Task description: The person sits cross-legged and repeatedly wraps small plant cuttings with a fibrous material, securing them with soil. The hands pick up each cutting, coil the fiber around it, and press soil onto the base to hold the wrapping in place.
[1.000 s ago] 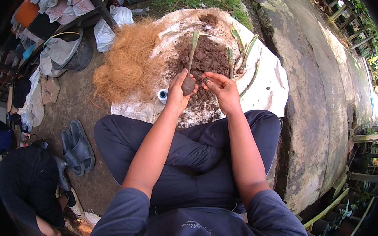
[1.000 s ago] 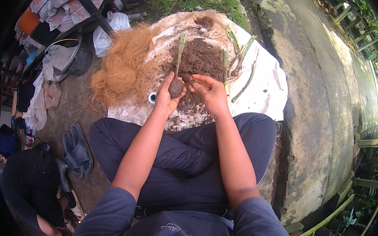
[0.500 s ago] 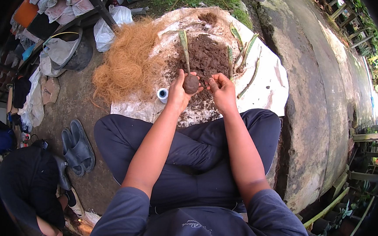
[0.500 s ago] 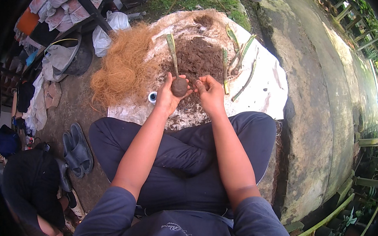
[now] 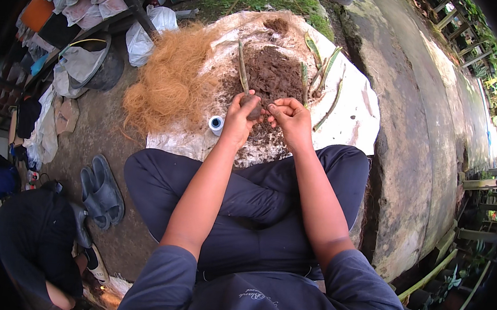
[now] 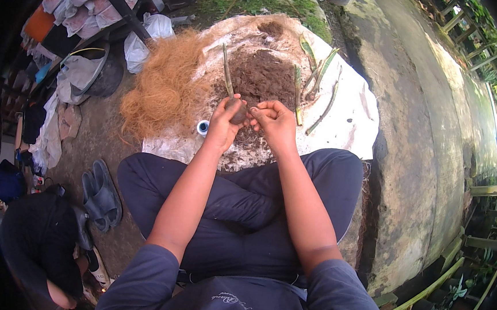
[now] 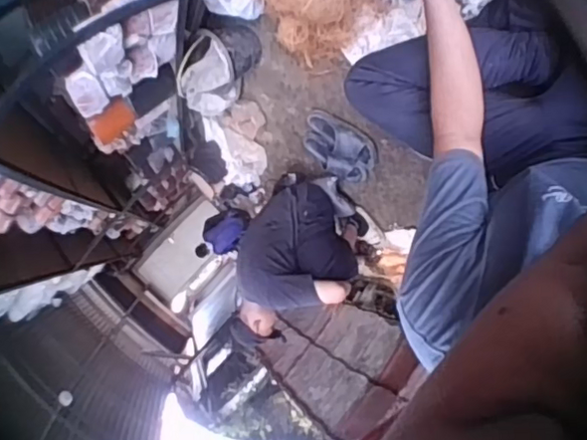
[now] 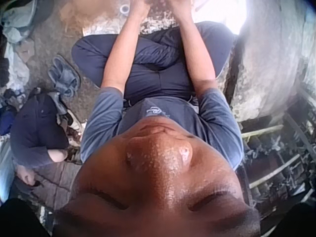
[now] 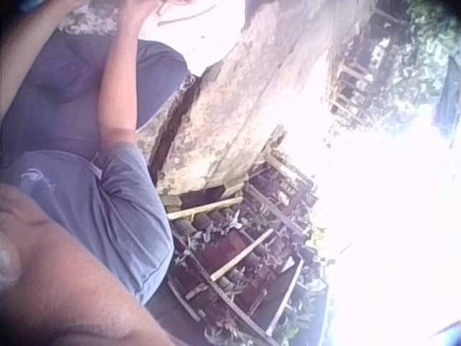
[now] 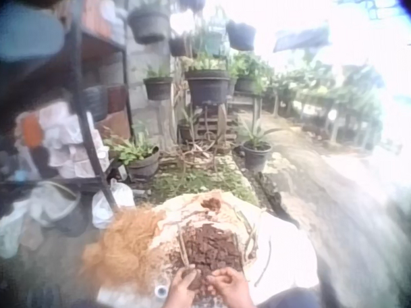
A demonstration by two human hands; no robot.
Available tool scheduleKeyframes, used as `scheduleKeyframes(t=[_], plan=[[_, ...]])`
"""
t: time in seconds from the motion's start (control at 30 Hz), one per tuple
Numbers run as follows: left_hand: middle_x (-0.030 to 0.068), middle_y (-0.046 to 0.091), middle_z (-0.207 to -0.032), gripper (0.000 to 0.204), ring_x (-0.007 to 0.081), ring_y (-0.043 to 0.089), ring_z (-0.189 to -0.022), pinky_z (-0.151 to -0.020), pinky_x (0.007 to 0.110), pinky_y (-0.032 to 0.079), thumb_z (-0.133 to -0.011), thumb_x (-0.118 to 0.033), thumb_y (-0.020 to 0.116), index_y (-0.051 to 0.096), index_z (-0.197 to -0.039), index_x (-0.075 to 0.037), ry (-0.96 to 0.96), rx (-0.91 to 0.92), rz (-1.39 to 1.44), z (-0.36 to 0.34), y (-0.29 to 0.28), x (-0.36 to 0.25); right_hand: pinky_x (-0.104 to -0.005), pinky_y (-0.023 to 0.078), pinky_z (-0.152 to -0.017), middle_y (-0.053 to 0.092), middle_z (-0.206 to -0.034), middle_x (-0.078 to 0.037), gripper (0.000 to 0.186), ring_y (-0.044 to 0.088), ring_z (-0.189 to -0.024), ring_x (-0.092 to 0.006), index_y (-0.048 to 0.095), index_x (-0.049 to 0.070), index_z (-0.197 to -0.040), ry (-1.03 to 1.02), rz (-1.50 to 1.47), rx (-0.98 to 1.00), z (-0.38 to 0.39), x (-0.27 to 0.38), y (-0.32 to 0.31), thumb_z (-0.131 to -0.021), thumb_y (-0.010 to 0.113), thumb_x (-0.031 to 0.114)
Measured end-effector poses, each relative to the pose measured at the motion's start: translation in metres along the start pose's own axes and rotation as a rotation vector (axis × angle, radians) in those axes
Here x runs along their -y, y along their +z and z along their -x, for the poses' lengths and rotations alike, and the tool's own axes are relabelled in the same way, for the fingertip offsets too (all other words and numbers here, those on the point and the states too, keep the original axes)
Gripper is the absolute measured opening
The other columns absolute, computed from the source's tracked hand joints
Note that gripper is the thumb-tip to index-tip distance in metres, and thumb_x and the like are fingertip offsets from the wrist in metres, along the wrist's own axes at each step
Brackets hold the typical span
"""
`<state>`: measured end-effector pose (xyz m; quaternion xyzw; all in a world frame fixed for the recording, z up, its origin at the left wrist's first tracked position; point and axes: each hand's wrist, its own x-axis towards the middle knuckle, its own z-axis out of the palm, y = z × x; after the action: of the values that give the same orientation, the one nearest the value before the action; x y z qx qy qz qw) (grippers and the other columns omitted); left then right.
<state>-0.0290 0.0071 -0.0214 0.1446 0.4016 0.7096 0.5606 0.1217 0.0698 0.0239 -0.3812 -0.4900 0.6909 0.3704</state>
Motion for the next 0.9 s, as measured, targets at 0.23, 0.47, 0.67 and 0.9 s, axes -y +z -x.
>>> scheduleKeyframes(t=[0.23, 0.47, 0.67, 0.9], plan=[[0.0133, 0.062, -0.122, 0.029, 0.024, 0.064, -0.114, -0.1, 0.042, 0.051, -0.111, -0.026, 0.044, 0.045, -0.131, -0.006, 0.049, 0.098, 0.134, -0.002, 0.004, 0.007, -0.0248, 0.06, -0.074, 0.074, -0.092, -0.013, 0.022, 0.071, -0.081, -0.0139, 0.068, -0.01, -0.117, 0.046, -0.07, 0.069, -0.001, -0.002, -0.003, -0.098, 0.068, 0.0], [0.0119, 0.06, -0.123, 0.032, 0.0216, 0.062, -0.112, -0.098, 0.04, 0.049, -0.112, -0.027, 0.042, 0.044, -0.135, -0.006, 0.029, 0.206, 0.096, -0.001, 0.003, 0.007, -0.0258, 0.058, -0.074, 0.074, -0.092, -0.01, 0.017, 0.07, -0.078, -0.0124, 0.072, -0.008, -0.109, -0.01, 0.047, 0.071, -0.003, -0.002, -0.005, -0.099, 0.069, 0.004], [0.0089, 0.059, -0.12, 0.043, 0.0142, 0.058, -0.109, -0.098, 0.033, 0.047, -0.111, -0.03, 0.051, 0.038, -0.146, -0.008, 0.087, 0.215, -0.134, 0.003, 0.01, 0.015, -0.0242, 0.056, -0.067, 0.073, -0.083, -0.005, 0.016, 0.069, -0.073, -0.0103, 0.073, -0.006, -0.107, -0.033, 0.254, 0.066, -0.004, 0.0, -0.007, -0.098, 0.071, 0.007], [0.0118, 0.061, -0.126, 0.048, 0.0193, 0.06, -0.113, -0.099, 0.034, 0.048, -0.112, -0.032, 0.048, 0.032, -0.15, -0.006, 0.29, 0.136, -0.721, 0.006, 0.008, 0.02, -0.0235, 0.055, -0.069, 0.071, -0.088, -0.006, 0.015, 0.066, -0.076, -0.0095, 0.069, -0.007, -0.111, 0.019, 0.115, 0.099, -0.003, 0.001, -0.012, -0.1, 0.068, 0.004]])
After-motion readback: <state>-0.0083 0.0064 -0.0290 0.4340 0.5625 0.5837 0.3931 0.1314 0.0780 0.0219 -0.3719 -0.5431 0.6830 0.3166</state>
